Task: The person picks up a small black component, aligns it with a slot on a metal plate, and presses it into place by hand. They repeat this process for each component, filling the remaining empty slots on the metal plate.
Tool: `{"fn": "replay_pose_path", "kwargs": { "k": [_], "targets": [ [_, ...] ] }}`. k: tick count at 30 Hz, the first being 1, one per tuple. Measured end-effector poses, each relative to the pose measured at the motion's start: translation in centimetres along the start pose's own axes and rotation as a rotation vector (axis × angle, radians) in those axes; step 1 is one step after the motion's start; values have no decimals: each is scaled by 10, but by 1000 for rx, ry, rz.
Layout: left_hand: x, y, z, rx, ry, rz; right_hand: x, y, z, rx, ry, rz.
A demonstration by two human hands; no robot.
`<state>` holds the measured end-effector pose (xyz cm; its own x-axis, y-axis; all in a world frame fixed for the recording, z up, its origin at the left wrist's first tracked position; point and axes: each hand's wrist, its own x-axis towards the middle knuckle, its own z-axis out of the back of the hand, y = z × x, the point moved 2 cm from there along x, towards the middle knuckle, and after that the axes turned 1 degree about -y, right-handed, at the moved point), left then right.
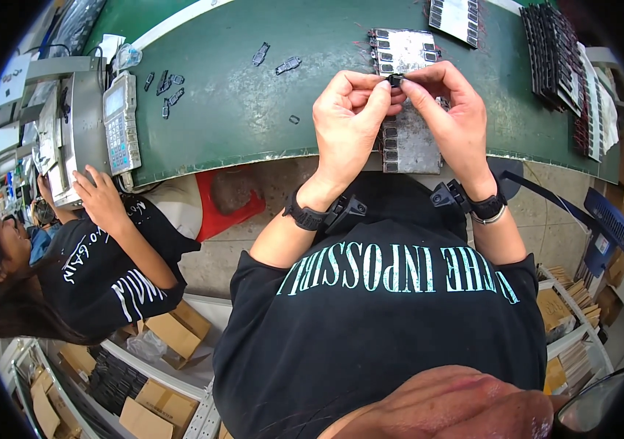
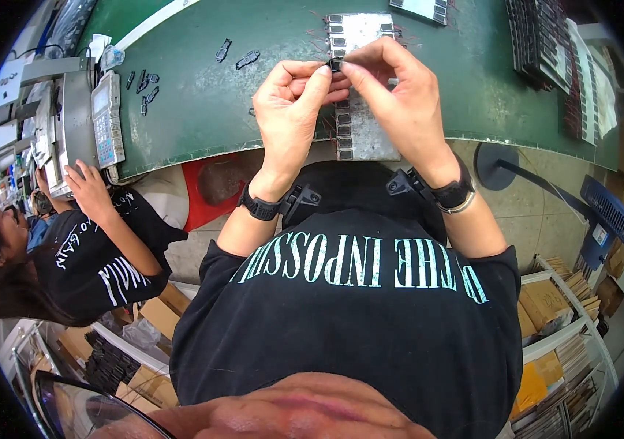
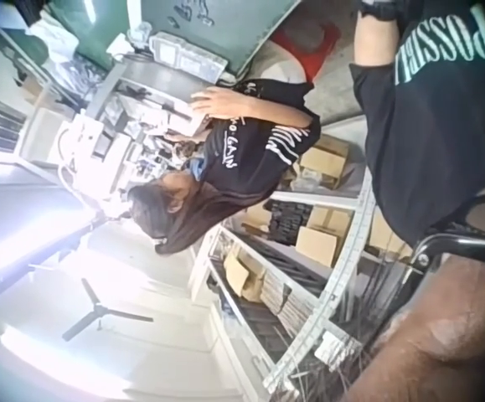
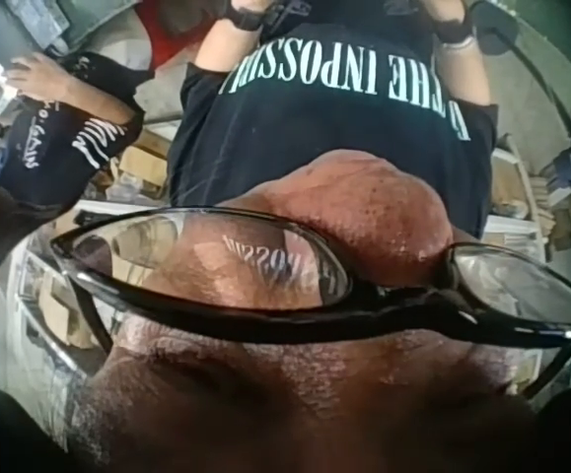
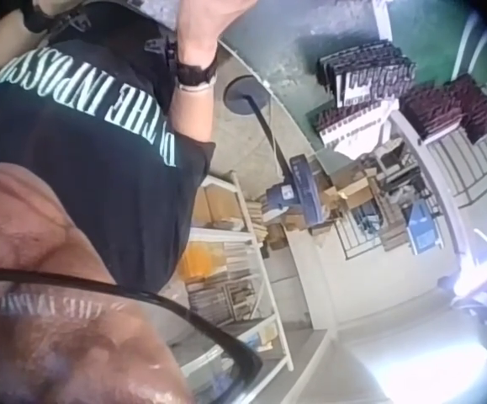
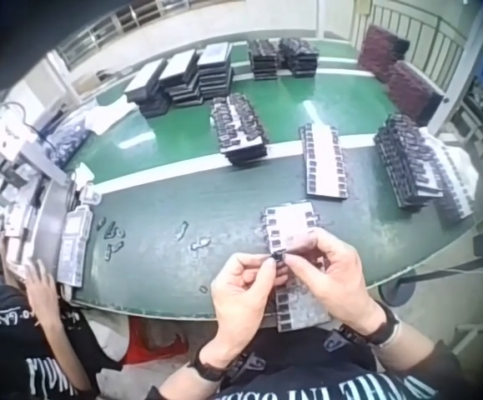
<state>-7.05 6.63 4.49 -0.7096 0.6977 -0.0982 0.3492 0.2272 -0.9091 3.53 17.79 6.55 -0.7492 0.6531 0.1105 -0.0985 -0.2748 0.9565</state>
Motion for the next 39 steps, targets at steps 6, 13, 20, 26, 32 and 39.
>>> {"fn": "replay_pose_path", "kwargs": {
  "k": [6,13,20,26,32,39],
  "targets": [
    [-1,-3,-1,1,47,14,8,-12,11,150,57,-91],
    [-2,-1,-3,0,53,30,6,-15,9,553,186,-314],
    [-4,0,-4,-8,66,7,0,-10,6,445,105,-239],
    [-4,-2,-1,39,87,19,1,-19,8,445,164,-240],
    [-5,-1,0,45,88,43,2,-9,7,413,161,-249],
    [-13,-4,-4,43,80,-6,-11,1,-2,132,124,-56]
  ]
}}
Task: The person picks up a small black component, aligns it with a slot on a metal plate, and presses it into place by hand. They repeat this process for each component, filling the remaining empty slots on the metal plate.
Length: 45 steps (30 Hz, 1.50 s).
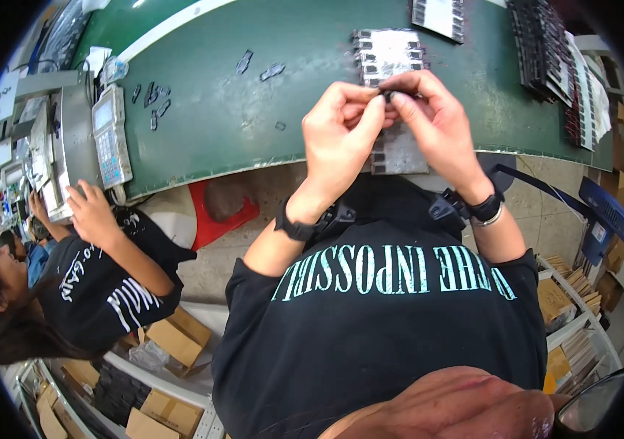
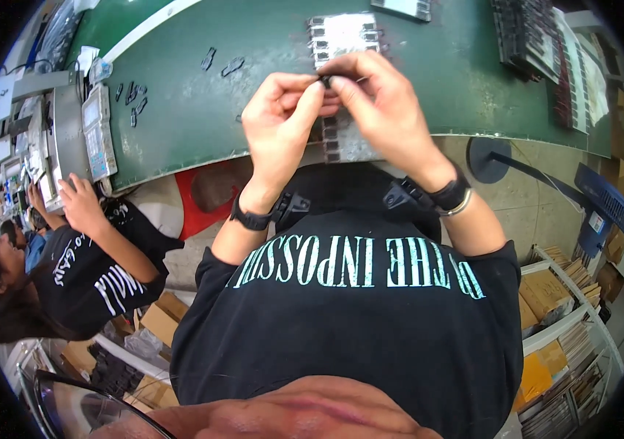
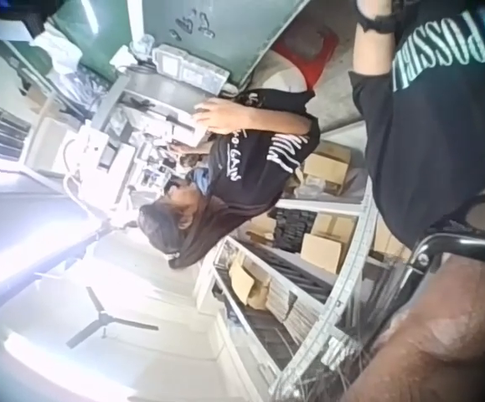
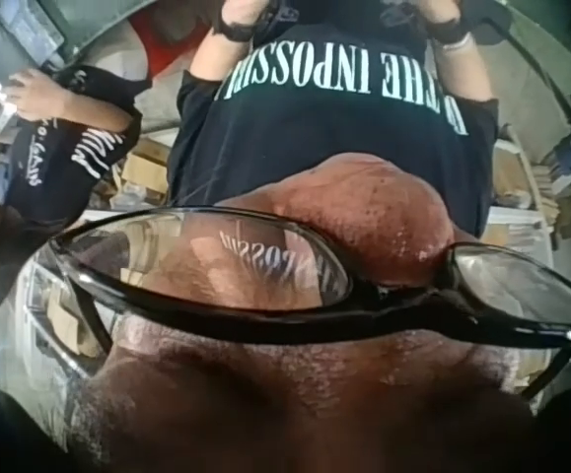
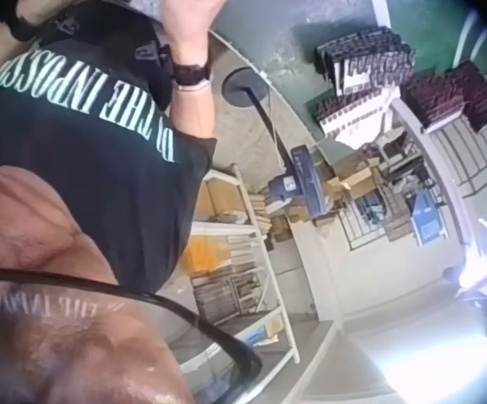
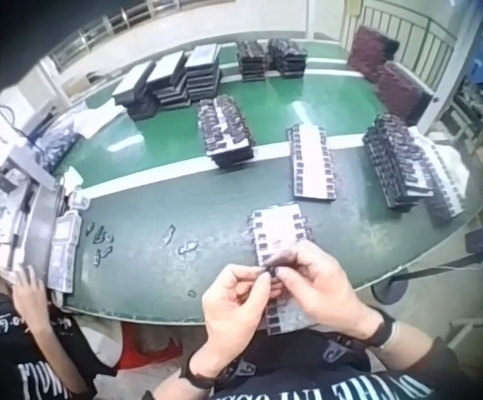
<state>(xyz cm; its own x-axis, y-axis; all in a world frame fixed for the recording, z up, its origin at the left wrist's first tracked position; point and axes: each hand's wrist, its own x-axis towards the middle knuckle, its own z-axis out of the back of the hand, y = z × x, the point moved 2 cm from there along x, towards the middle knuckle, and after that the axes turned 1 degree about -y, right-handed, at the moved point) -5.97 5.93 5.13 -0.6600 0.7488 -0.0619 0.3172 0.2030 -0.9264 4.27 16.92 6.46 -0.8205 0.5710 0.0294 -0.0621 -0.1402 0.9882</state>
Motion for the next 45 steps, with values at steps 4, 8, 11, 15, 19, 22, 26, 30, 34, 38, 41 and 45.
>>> {"fn": "replay_pose_path", "kwargs": {
  "k": [4,8,11,15,19,22,26,30,34,38,41,45],
  "targets": [
    [-5,-8,-1,119,41,-72,-4,9,9,-80,39,57],
    [-18,-4,13,-89,116,81,-15,7,10,277,201,-73],
    [-15,-16,15,-83,74,36,4,22,19,306,219,-52],
    [-39,-26,30,46,148,103,54,25,54,-486,-34,302],
    [-75,-8,55,395,580,442,69,-10,59,-939,57,322],
    [-84,11,59,359,518,520,79,-16,58,-1055,125,307],
    [-90,20,46,265,406,506,74,2,48,-1025,134,338],
    [-86,23,42,239,330,458,91,-19,63,-933,122,441],
    [-90,20,41,168,275,473,88,-6,78,-632,201,187],
    [-91,1,45,103,225,357,76,50,92,-311,174,-139],
    [-71,-22,44,104,152,177,63,61,92,-120,117,-205],
    [-14,-49,39,33,43,-48,41,58,94,285,15,-97]
  ]
}}
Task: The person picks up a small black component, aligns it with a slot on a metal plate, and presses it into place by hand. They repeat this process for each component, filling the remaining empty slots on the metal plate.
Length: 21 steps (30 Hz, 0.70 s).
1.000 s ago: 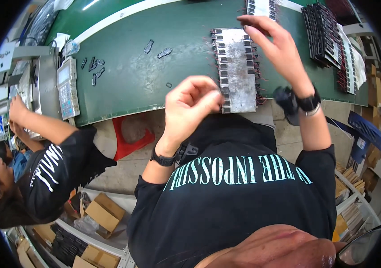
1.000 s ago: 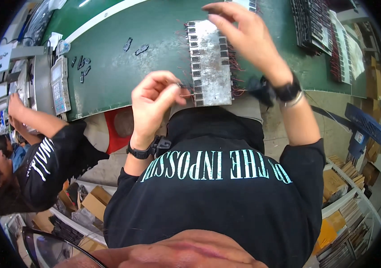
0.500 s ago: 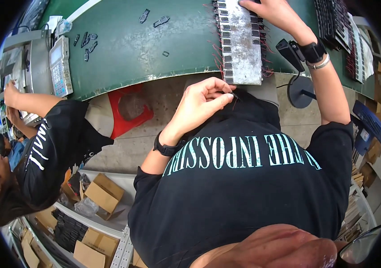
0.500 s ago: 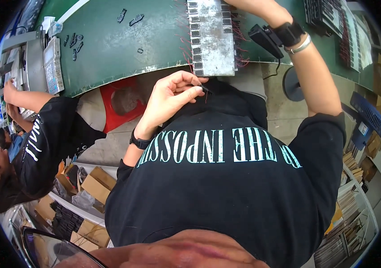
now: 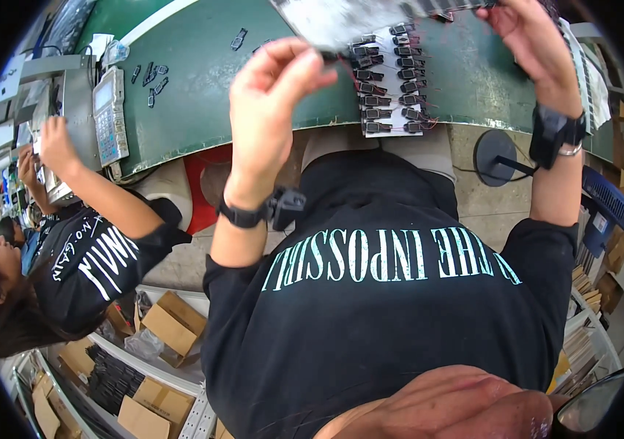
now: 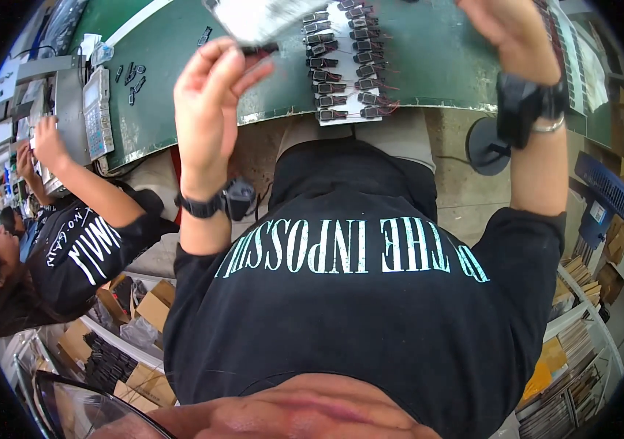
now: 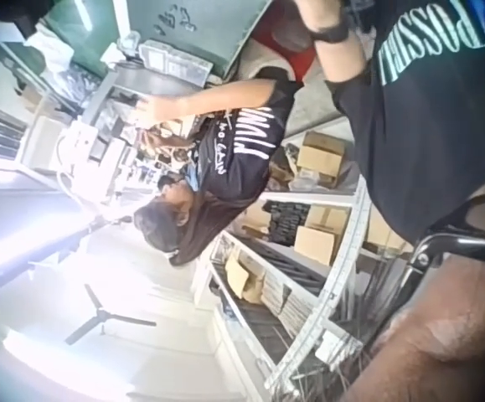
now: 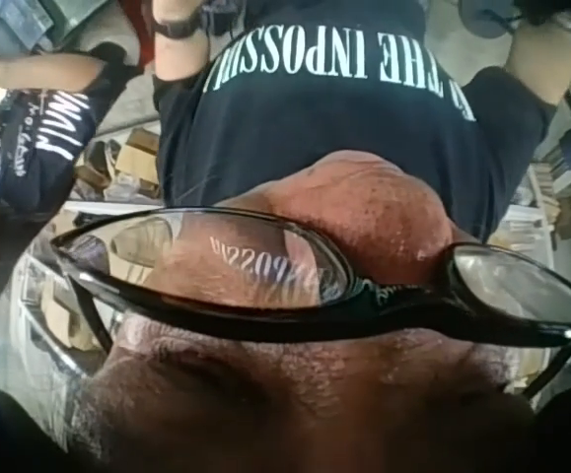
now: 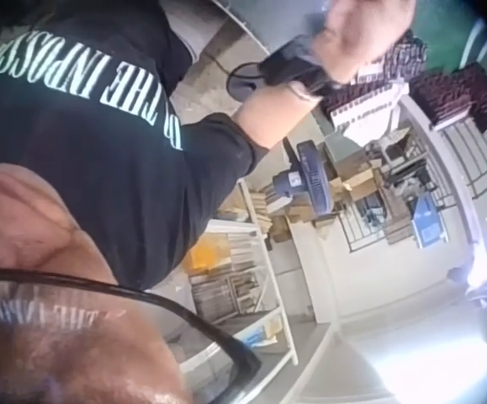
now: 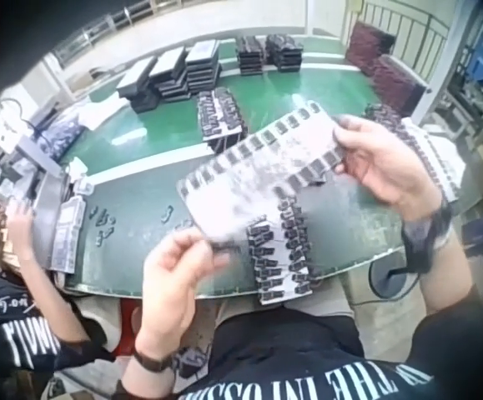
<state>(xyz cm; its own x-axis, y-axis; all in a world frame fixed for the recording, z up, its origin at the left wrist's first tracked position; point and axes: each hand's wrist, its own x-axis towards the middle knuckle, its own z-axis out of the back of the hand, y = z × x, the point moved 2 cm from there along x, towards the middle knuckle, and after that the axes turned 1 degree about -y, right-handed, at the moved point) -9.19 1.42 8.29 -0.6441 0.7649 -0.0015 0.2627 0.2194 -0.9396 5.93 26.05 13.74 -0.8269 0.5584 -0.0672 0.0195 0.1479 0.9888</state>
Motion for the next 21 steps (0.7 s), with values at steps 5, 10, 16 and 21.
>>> {"fn": "replay_pose_path", "kwargs": {
  "k": [5,10,16,21],
  "targets": [
    [69,-4,-7,-39,-38,-23,-37,-43,23,152,-33,50],
    [132,-2,1,43,216,125,-83,-46,-16,145,-36,-57],
    [132,-19,-7,27,453,219,-125,-41,-47,180,217,-254],
    [115,-8,61,111,460,439,-118,-63,-66,254,443,-438]
  ]
}}
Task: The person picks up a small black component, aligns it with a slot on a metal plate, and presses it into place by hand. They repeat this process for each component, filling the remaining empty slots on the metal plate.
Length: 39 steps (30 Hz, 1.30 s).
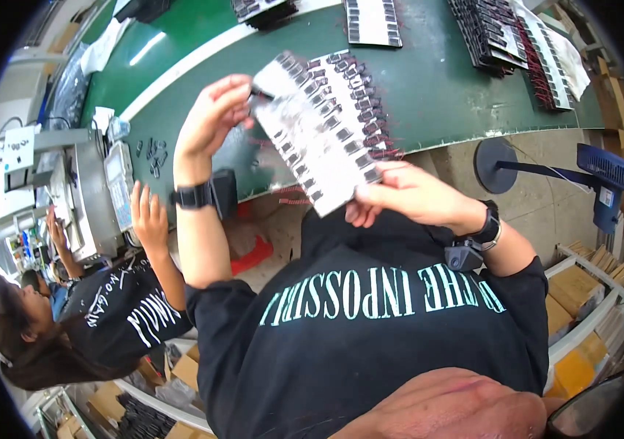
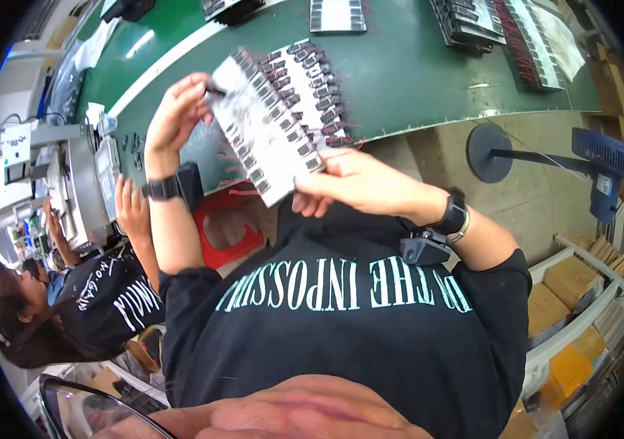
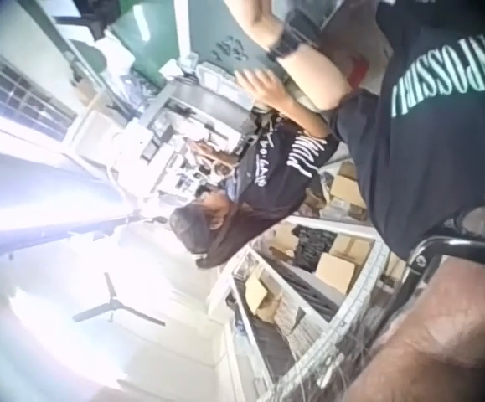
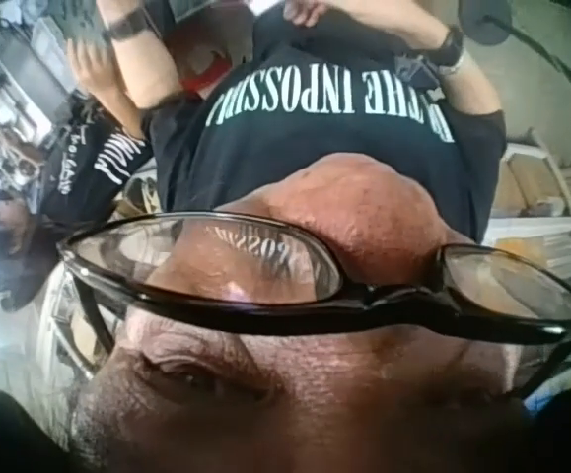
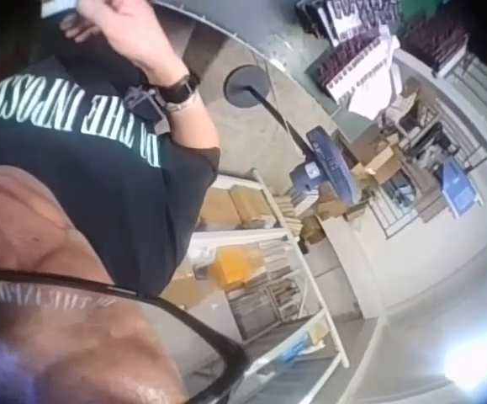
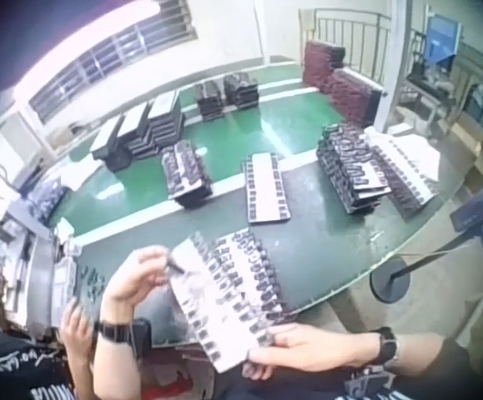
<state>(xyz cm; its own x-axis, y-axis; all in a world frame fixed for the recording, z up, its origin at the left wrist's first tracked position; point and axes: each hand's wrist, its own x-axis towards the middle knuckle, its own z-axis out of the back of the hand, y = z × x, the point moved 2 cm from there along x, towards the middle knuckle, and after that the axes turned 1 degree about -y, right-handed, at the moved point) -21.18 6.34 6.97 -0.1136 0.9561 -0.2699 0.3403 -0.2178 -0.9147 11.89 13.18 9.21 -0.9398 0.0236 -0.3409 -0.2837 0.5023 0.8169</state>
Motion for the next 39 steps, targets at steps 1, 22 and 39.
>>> {"fn": "replay_pose_path", "kwargs": {
  "k": [1,22,39],
  "targets": [
    [-9,6,16,-41,32,44,10,-3,1,-2,9,19],
    [-24,8,24,-35,-153,-62,49,-22,11,-224,99,-70],
    [100,10,-22,300,28,72,20,-38,49,224,-168,-148]
  ]
}}
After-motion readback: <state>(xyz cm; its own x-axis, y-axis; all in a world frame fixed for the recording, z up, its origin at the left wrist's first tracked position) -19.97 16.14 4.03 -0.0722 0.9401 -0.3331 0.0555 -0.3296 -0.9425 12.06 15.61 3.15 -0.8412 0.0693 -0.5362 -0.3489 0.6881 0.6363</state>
